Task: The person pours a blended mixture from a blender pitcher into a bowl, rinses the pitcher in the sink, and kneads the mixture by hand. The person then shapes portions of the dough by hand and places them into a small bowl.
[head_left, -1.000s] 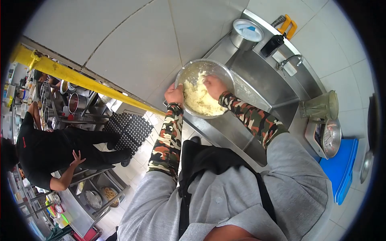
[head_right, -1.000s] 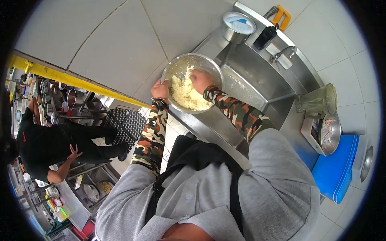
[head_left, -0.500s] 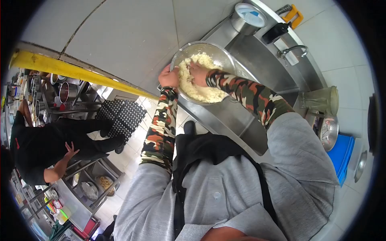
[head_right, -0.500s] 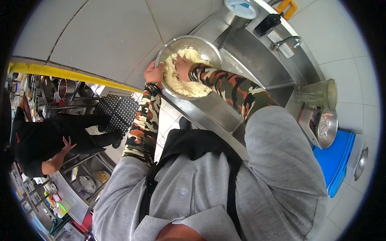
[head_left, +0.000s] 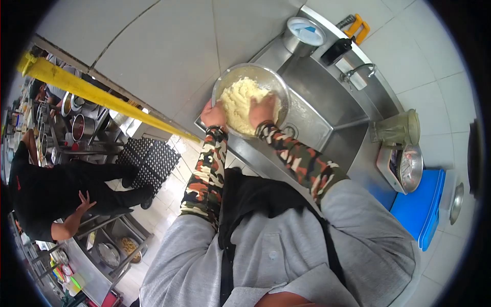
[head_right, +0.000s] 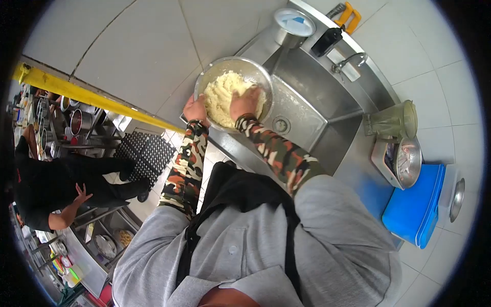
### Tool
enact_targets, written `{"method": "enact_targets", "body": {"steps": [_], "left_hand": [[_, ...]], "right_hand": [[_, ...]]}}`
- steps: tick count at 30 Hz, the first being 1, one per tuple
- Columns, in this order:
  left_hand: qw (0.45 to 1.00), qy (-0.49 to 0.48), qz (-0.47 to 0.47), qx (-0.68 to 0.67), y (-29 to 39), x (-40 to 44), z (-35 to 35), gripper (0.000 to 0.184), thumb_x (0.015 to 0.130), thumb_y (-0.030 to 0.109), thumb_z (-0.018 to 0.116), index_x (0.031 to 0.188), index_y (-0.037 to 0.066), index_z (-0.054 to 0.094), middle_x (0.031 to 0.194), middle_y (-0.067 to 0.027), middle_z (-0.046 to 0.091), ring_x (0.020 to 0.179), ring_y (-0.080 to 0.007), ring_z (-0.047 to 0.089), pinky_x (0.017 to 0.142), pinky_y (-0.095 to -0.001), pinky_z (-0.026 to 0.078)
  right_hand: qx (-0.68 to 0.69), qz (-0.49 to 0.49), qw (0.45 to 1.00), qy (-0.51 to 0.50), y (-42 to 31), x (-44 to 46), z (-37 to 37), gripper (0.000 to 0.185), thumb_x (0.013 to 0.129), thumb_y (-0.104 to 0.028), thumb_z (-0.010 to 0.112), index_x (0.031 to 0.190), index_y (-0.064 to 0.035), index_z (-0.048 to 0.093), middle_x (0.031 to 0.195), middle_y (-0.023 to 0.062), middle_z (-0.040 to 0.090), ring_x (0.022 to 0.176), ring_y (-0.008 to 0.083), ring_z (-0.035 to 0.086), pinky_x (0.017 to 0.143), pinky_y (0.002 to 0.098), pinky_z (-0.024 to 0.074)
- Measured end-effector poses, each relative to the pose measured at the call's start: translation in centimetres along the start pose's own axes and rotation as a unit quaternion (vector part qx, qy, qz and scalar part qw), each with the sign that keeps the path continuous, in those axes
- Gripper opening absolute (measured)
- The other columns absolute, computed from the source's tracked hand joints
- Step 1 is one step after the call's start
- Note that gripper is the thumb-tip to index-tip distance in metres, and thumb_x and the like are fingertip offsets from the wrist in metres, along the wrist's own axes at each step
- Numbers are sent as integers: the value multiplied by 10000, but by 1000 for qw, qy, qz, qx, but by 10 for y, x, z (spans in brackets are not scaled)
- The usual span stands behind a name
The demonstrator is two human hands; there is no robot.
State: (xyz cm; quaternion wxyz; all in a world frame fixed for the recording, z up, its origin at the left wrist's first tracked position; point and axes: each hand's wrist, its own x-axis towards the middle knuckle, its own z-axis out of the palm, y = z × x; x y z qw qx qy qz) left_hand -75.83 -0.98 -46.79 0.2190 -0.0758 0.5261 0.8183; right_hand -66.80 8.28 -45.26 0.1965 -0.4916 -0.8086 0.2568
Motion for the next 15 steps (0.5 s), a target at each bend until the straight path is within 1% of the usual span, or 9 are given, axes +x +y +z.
{"method": "enact_targets", "body": {"steps": [2, 3, 5, 7, 9, 12, 13, 14, 15], "left_hand": [[999, 17, 12, 39, 0, 1, -1, 248, 823, 34, 588, 1050, -39, 659, 872, -61, 687, 744, -115, 616, 702, -247, 491], [999, 18, 8, 38, 6, -3, 1, 248, 821, 36, 594, 1048, -39, 660, 871, -63, 686, 742, -115, 615, 700, -246, 490], [999, 26, 0, 37, 11, -8, 7, 248, 818, 37, 600, 1046, -40, 661, 871, -65, 685, 740, -115, 613, 697, -245, 489], [995, 47, 50, 79, 10, -8, 8, 246, 809, 39, 617, 1037, -40, 662, 862, -64, 684, 723, -113, 609, 684, -244, 486], [992, 53, 46, 106, 6, -3, 3, 246, 804, 41, 625, 1033, -40, 663, 857, -64, 684, 714, -112, 606, 678, -243, 484], [993, 47, 52, 98, 2, -8, 7, 241, 801, 52, 634, 1023, -36, 667, 847, -66, 685, 696, -112, 602, 666, -244, 483], [994, 37, 50, 92, 2, -6, 5, 242, 805, 51, 627, 1028, -35, 666, 850, -68, 686, 701, -113, 606, 668, -245, 486], [995, 27, 52, 84, 2, -5, 7, 243, 810, 50, 620, 1033, -34, 664, 853, -69, 687, 707, -115, 610, 670, -247, 488], [992, 35, 51, 113, 1, -6, 8, 246, 823, 48, 603, 1049, -33, 657, 857, -69, 688, 717, -117, 619, 670, -247, 493]], "right_hand": [[-84, -108, 988, -73, -9, -5, -10, 676, 923, -334, 449, 1349, 152, 251, 1445, 335, 178, 1371, 417, 163, 1135, 448, 141], [-83, -106, 988, -74, -10, -4, -10, 676, 923, -334, 449, 1349, 152, 251, 1445, 335, 178, 1371, 417, 163, 1135, 448, 141], [-182, -214, 948, -150, -9, -4, -8, 646, 915, -322, 459, 1372, 94, 272, 1476, 277, 163, 1385, 388, 142, 1133, 465, 129], [-195, -208, 943, -172, -6, 5, -2, 668, 917, -335, 448, 1398, 74, 228, 1492, 256, 120, 1396, 380, 96, 1134, 469, 109], [-213, -210, 935, -190, 1, 8, 5, 696, 922, -354, 422, 1428, 53, 171, 1513, 242, 35, 1410, 373, 31, 1139, 470, 65], [-217, -224, 931, -191, 6, 12, 5, 699, 919, -341, 425, 1432, 50, 156, 1513, 250, -11, 1412, 374, 8, 1138, 477, 53], [-233, -207, 921, -233, 3, 15, 1, 723, 907, -342, 432, 1440, 40, 127, 1512, 255, -51, 1414, 372, -19, 1135, 486, 38], [-230, -207, 924, -223, 5, 19, -4, 723, 907, -342, 432, 1440, 40, 127, 1512, 255, -51, 1414, 372, -19, 1135, 486, 38], [-242, -194, 906, -288, 4, 25, -8, 706, 893, -316, 447, 1427, 49, 164, 1511, 259, -40, 1410, 390, 0, 1135, 487, 61]]}}
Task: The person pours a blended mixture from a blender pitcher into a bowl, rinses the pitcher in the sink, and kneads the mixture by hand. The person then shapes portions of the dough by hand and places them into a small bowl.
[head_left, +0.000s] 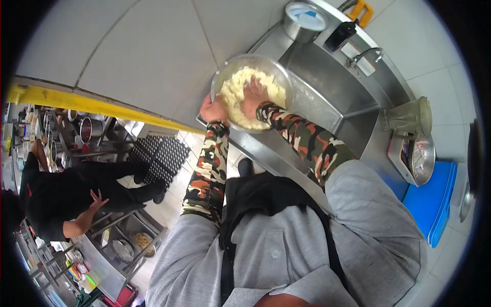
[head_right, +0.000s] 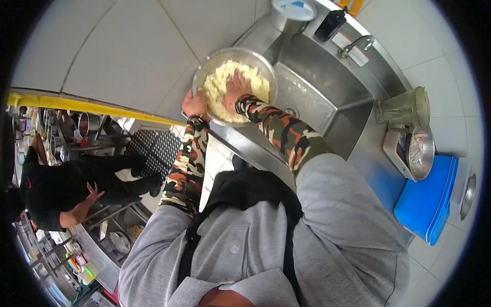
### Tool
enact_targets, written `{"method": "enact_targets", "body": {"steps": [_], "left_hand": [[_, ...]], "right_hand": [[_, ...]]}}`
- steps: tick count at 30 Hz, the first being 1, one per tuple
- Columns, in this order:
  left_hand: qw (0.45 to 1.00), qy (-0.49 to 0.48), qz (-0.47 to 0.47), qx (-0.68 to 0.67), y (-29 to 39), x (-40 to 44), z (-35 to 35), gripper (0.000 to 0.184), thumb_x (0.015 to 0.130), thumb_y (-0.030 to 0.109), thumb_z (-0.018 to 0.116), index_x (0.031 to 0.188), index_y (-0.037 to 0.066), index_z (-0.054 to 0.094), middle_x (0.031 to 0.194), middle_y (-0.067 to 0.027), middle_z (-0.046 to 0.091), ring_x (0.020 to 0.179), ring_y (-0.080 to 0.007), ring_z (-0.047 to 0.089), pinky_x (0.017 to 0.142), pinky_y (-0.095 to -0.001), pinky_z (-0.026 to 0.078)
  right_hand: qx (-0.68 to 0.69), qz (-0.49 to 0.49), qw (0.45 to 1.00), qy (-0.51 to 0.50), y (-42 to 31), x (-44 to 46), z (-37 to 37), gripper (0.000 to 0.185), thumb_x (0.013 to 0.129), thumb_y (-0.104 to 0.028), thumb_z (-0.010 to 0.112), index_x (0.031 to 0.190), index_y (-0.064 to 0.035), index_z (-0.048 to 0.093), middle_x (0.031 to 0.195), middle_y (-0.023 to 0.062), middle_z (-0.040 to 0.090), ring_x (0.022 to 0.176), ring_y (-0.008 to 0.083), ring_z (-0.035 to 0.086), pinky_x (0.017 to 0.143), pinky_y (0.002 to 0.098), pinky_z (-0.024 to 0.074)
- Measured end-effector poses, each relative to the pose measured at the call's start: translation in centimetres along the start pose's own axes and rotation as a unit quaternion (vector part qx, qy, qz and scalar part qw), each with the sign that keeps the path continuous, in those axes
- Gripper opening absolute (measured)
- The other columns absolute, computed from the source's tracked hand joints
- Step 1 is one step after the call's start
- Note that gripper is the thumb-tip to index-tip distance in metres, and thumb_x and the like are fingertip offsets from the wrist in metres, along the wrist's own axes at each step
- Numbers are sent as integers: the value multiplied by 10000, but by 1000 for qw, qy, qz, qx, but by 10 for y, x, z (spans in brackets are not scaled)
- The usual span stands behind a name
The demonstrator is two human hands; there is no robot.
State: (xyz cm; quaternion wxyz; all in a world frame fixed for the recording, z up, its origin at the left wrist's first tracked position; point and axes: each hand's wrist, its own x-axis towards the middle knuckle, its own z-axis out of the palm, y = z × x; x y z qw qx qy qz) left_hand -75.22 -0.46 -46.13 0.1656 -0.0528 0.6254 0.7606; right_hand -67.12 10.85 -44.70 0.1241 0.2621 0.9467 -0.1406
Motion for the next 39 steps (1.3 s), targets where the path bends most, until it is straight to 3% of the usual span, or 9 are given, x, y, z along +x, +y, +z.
{"method": "enact_targets", "body": {"steps": [1, 3, 5, 9, 25, 26, 29, 33, 39], "left_hand": [[1000, -7, 11, -4, 0, 0, 0, 246, 823, 48, 603, 1049, -33, 657, 857, -69, 688, 717, -117, 619, 670, -247, 493], [999, -19, 22, -22, -9, 4, -4, 241, 829, 41, 594, 1051, -28, 658, 866, -67, 688, 733, -119, 626, 675, -249, 496], [1000, -4, 11, -4, 0, 1, -7, 235, 829, 38, 596, 1046, -31, 660, 874, -66, 688, 730, -118, 619, 671, -246, 492], [1000, -5, 24, 6, 3, 4, -3, 233, 825, 32, 613, 1041, -43, 653, 870, -69, 687, 710, -111, 604, 662, -242, 485], [998, -13, 34, 53, 5, 12, -3, 222, 808, 4, 620, 1020, -48, 657, 842, -52, 677, 681, -98, 590, 640, -239, 484], [997, -15, 43, 61, 1, 12, -5, 221, 805, 3, 622, 1016, -50, 660, 842, -52, 677, 681, -100, 588, 638, -241, 484], [999, -3, 35, 14, 0, 12, -5, 214, 800, 2, 630, 1004, -50, 665, 840, -60, 676, 688, -104, 590, 645, -241, 485], [1000, 2, 22, 6, 1, 15, -9, 234, 804, 8, 633, 1031, -43, 659, 846, -52, 674, 698, -114, 598, 653, -241, 484], [997, -26, 38, 62, 9, 13, -11, 218, 799, 45, 646, 1000, -33, 679, 817, -49, 683, 678, -94, 590, 659, -225, 479]], "right_hand": [[1, -4, 997, -71, 2, 4, -7, 691, 878, -290, 462, 1414, 58, 201, 1509, 263, -29, 1406, 407, 19, 1134, 489, 84], [55, -52, 990, -119, 5, -5, -58, 431, 833, -191, 493, 1188, 51, 531, 1177, 311, 537, 1153, 385, 519, 961, 431, 420], [171, 7, 983, 61, 17, -24, -80, 372, 844, -228, 518, 1136, -10, 593, 1009, 240, 634, 974, 359, 611, 867, 419, 471], [167, -43, 969, 176, 56, 27, -59, 323, 860, -334, 556, 1062, -92, 627, 1032, 178, 636, 971, 343, 599, 856, 416, 468], [266, -136, 954, -31, 16, 71, -21, 376, 871, -428, 530, 924, -81, 667, 799, 143, 659, 781, 337, 625, 731, 397, 491], [77, -436, 889, 119, 26, 76, -10, 349, 872, -400, 528, 907, -77, 659, 795, 134, 648, 782, 326, 625, 727, 414, 491], [152, -212, 963, -75, 18, 17, -55, 287, 890, -328, 507, 970, -85, 636, 860, 112, 637, 824, 321, 618, 750, 433, 487], [-12, -305, 951, 52, 26, -16, -14, 480, 938, -282, 416, 1292, 42, 423, 1351, 225, 424, 1287, 354, 364, 1075, 426, 295], [-39, -236, 966, 97, 26, -11, 15, 514, 883, -164, 455, 1308, 106, 351, 1435, 236, 286, 1371, 375, 202, 1097, 483, 251]]}}
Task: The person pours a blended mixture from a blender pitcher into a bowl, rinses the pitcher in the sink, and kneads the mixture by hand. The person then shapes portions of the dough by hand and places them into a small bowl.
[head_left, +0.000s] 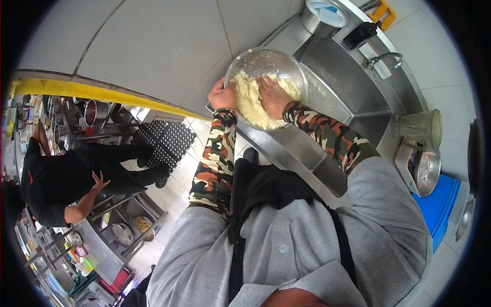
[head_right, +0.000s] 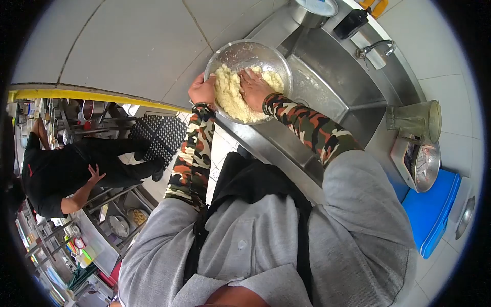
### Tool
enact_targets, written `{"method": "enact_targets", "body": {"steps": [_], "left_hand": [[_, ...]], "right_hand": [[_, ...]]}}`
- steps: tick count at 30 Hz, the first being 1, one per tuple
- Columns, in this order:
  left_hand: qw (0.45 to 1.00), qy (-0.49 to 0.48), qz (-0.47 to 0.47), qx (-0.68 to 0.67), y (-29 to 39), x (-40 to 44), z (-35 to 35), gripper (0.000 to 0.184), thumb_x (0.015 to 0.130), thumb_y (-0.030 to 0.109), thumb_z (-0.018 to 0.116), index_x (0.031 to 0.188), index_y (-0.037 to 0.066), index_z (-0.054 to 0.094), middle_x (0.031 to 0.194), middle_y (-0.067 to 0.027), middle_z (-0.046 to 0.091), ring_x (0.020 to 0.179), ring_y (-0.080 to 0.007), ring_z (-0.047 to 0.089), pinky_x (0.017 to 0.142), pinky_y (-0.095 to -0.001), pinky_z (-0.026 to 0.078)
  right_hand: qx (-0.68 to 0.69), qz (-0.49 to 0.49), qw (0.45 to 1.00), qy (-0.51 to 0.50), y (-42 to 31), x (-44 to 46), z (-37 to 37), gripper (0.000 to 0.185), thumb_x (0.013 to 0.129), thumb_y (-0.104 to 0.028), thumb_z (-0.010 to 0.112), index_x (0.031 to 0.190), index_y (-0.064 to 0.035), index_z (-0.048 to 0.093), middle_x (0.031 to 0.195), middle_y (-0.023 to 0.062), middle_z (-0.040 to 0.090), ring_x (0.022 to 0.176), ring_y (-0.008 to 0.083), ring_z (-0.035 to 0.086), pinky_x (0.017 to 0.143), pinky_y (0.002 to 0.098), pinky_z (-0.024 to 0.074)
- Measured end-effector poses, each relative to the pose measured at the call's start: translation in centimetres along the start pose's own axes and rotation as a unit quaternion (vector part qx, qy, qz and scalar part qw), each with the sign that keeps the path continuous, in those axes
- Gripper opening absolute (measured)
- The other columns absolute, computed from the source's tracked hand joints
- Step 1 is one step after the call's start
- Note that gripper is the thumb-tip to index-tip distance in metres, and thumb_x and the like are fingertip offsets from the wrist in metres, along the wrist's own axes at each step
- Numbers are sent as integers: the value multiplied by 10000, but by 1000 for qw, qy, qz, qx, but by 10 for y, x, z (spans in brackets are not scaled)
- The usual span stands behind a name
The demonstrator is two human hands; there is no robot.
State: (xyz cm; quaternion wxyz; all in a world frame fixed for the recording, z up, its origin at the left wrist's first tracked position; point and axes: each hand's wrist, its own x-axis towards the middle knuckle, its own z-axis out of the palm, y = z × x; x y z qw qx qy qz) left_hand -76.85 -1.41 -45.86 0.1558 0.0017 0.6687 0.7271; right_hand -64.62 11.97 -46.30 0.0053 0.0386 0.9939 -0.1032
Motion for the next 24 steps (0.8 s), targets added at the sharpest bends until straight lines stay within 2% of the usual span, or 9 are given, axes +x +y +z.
{"method": "enact_targets", "body": {"steps": [4, 6, 9, 10, 13, 16, 17, 18, 24], "left_hand": [[998, -11, -42, 48, 16, -4, -3, 258, 801, 39, 642, 1048, -31, 663, 839, -48, 686, 696, -94, 594, 662, -232, 486], [998, -54, 5, -20, 1, 3, -5, 264, 809, 49, 636, 1063, -22, 660, 838, -45, 685, 688, -87, 591, 650, -237, 487], [994, -81, 21, 64, 8, 5, -6, 245, 822, 73, 633, 1051, -8, 666, 844, -43, 684, 705, -77, 591, 649, -243, 489], [990, -101, 39, 90, 14, 6, -3, 241, 825, 80, 632, 1049, -3, 667, 832, -41, 683, 703, -76, 589, 646, -246, 490], [933, -121, -18, 338, 28, 22, -7, 383, 753, 200, 706, 1113, 86, 646, 836, -108, 681, 699, -138, 616, 645, -305, 513], [943, -21, 111, 314, -16, 25, -14, 478, 708, 279, 724, 1139, 93, 632, 1017, -162, 669, 919, -281, 652, 799, -371, 514], [967, -21, 69, 244, -18, 27, -12, 439, 710, 255, 730, 1100, 70, 649, 994, -149, 681, 908, -242, 651, 814, -348, 506], [988, -34, 8, 150, -16, 25, -12, 380, 703, 192, 734, 1051, 55, 671, 931, -127, 697, 853, -188, 648, 791, -326, 506], [996, -50, 29, 71, 0, 18, -5, 234, 750, 42, 649, 980, 51, 690, 804, -62, 697, 705, -126, 619, 699, -284, 498]], "right_hand": [[141, -4, 979, -145, 19, 6, -42, 613, 924, -357, 468, 1391, 4, 306, 1458, 215, 284, 1338, 357, 297, 1099, 391, 273], [223, 90, 970, 38, 34, 19, -66, 413, 901, -382, 518, 1169, -78, 598, 1171, 148, 605, 1067, 319, 579, 935, 392, 444], [389, 113, 914, 34, 57, 67, -27, 281, 885, -259, 559, 1002, -22, 654, 1006, 154, 660, 909, 297, 627, 827, 362, 490], [276, -231, 928, 97, 60, 84, -19, 226, 808, -211, 584, 911, -26, 664, 930, 166, 657, 877, 300, 630, 782, 358, 500], [141, -130, 980, 59, -10, 89, -4, 170, 767, -170, 561, 815, -27, 641, 860, 168, 641, 844, 305, 627, 749, 379, 503], [143, -4, 963, -230, 11, 90, 24, 296, 855, -299, 506, 776, -37, 620, 811, 177, 618, 782, 347, 610, 678, 433, 478], [58, -361, 922, -130, 14, 73, -18, 337, 831, -343, 541, 772, -24, 633, 778, 198, 623, 756, 370, 608, 658, 438, 469], [149, -128, 968, -159, -7, 53, -58, 327, 760, -341, 594, 773, -18, 643, 759, 216, 615, 740, 396, 592, 653, 450, 460], [213, -136, 968, 0, -41, 18, -88, 309, 848, -227, 541, 1034, 7, 619, 1084, 221, 597, 1049, 386, 533, 936, 447, 407]]}}
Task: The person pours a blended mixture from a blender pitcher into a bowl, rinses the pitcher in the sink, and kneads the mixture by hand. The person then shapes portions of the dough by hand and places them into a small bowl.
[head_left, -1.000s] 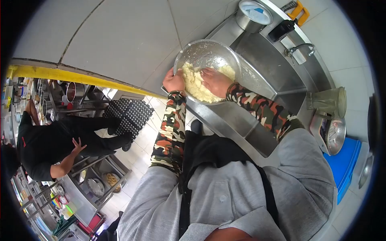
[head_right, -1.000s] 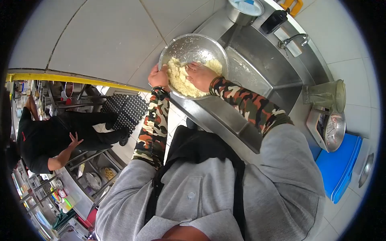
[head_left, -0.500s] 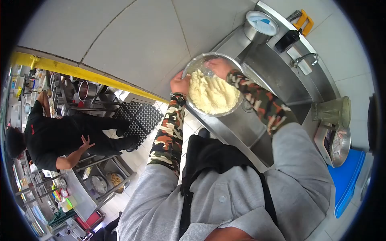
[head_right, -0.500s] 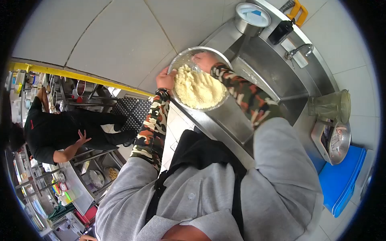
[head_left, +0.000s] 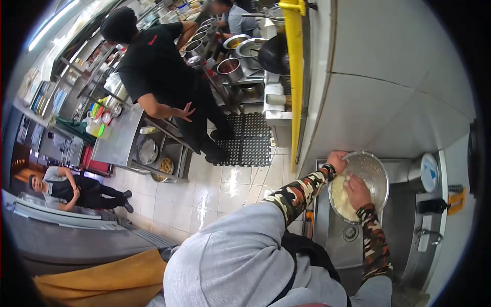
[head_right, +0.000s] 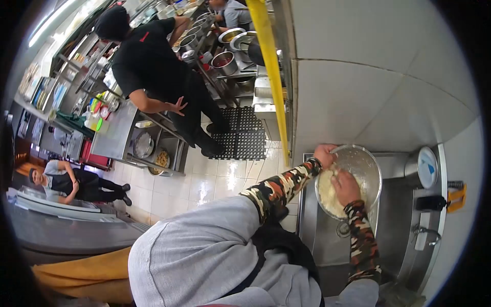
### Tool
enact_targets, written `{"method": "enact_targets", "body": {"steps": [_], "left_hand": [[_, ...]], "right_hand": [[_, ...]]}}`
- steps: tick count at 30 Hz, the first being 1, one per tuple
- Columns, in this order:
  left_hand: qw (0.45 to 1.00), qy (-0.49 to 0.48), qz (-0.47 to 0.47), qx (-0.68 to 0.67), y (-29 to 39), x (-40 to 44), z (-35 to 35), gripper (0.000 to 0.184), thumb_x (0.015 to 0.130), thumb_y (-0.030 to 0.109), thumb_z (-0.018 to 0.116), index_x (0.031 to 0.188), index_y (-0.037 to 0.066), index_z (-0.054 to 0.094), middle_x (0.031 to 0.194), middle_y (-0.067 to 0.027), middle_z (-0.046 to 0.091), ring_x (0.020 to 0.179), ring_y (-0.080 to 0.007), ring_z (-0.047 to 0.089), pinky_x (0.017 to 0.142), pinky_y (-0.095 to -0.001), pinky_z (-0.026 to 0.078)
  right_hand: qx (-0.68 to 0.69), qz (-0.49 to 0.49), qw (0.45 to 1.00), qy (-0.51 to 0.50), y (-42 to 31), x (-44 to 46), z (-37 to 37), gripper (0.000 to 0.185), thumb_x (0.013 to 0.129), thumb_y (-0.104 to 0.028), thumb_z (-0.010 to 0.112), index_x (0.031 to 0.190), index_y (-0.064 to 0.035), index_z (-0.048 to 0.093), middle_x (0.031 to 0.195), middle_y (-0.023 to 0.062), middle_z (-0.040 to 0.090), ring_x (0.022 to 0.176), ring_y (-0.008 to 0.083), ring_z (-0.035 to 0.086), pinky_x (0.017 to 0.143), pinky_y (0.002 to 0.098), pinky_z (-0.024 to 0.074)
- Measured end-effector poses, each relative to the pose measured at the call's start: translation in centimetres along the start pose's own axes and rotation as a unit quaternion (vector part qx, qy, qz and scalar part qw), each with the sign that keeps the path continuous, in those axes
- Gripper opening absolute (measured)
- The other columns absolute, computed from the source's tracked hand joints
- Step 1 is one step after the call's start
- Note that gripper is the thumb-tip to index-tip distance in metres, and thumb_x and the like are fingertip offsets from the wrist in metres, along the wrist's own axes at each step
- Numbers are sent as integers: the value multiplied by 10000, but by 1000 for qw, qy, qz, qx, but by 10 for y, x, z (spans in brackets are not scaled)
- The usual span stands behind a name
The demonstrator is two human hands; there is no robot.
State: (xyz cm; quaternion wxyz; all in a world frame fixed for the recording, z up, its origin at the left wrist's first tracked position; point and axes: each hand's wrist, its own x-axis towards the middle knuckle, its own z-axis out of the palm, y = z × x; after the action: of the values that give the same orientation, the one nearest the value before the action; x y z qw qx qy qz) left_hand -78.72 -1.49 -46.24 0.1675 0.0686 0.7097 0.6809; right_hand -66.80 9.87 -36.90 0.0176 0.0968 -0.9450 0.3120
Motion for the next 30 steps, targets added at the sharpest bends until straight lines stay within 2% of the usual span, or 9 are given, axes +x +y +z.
{"method": "enact_targets", "body": {"steps": [7, 13, 17, 20, 21, 23, 26, 27, 30], "left_hand": [[999, -9, 34, 40, 24, -8, -5, 269, 718, 16, 637, 984, 27, 677, 879, -143, 681, 823, -217, 656, 771, -321, 494], [996, -26, 69, 55, 22, -4, 3, 257, 715, 36, 648, 969, 27, 681, 891, -145, 680, 836, -232, 658, 784, -323, 493], [983, 25, 135, 118, -4, 9, 1, 265, 707, 72, 660, 969, 35, 682, 861, -137, 684, 791, -228, 661, 761, -319, 500], [990, 4, 105, 92, 11, -3, -17, 266, 715, 86, 658, 976, 35, 680, 830, -126, 686, 750, -197, 653, 736, -310, 502], [993, -6, 85, 85, 16, -6, -20, 264, 723, 89, 653, 980, 36, 679, 811, -120, 687, 729, -177, 646, 722, -304, 501], [998, -35, 42, 23, 25, -10, -21, 263, 730, 88, 651, 986, 36, 678, 798, -115, 686, 722, -161, 640, 714, -299, 499], [999, -36, 34, 6, 18, -5, -20, 261, 741, 71, 646, 997, 34, 676, 777, -115, 685, 714, -157, 638, 705, -298, 494], [997, -23, 54, 45, 21, -6, -19, 259, 741, 64, 642, 995, 33, 676, 781, -120, 685, 714, -162, 640, 707, -301, 495], [995, -9, 63, 71, 27, -8, -22, 258, 740, 62, 635, 993, 43, 680, 817, -136, 689, 754, -209, 658, 733, -323, 498]], "right_hand": [[-185, 42, 971, -143, 11, -3, 28, 520, 931, -202, 421, 1337, 107, 320, 1407, 291, 307, 1333, 401, 267, 1126, 470, 159], [-244, 32, 967, -72, 27, -15, 45, 592, 904, -207, 467, 1370, 94, 261, 1452, 280, 227, 1364, 413, 193, 1126, 471, 156], [-194, 61, 971, -123, 50, -9, 48, 690, 855, -260, 538, 1401, 51, 253, 1480, 248, 194, 1382, 388, 162, 1114, 497, 171], [-93, 74, 978, -172, 41, 1, 25, 556, 855, -242, 566, 1327, 10, 416, 1325, 269, 435, 1256, 380, 400, 1052, 416, 330], [-95, 77, 978, -166, 38, 7, 15, 556, 855, -242, 566, 1327, 10, 416, 1325, 269, 435, 1256, 380, 400, 1052, 416, 330], [-89, 125, 988, 8, 33, 7, 2, 396, 860, -223, 566, 1186, 1, 549, 1160, 254, 562, 1080, 384, 540, 915, 417, 439], [-39, 218, 974, 55, 75, 25, 22, 298, 848, -189, 572, 1079, -2, 598, 1047, 233, 610, 956, 397, 582, 816, 463, 453], [120, 199, 966, 110, 61, 29, 27, 236, 860, -200, 554, 973, -6, 625, 984, 223, 626, 927, 396, 587, 794, 478, 439], [-44, 122, 992, -6, 41, 37, 45, 277, 884, -253, 519, 933, -8, 640, 926, 214, 635, 909, 385, 592, 808, 468, 444]]}}
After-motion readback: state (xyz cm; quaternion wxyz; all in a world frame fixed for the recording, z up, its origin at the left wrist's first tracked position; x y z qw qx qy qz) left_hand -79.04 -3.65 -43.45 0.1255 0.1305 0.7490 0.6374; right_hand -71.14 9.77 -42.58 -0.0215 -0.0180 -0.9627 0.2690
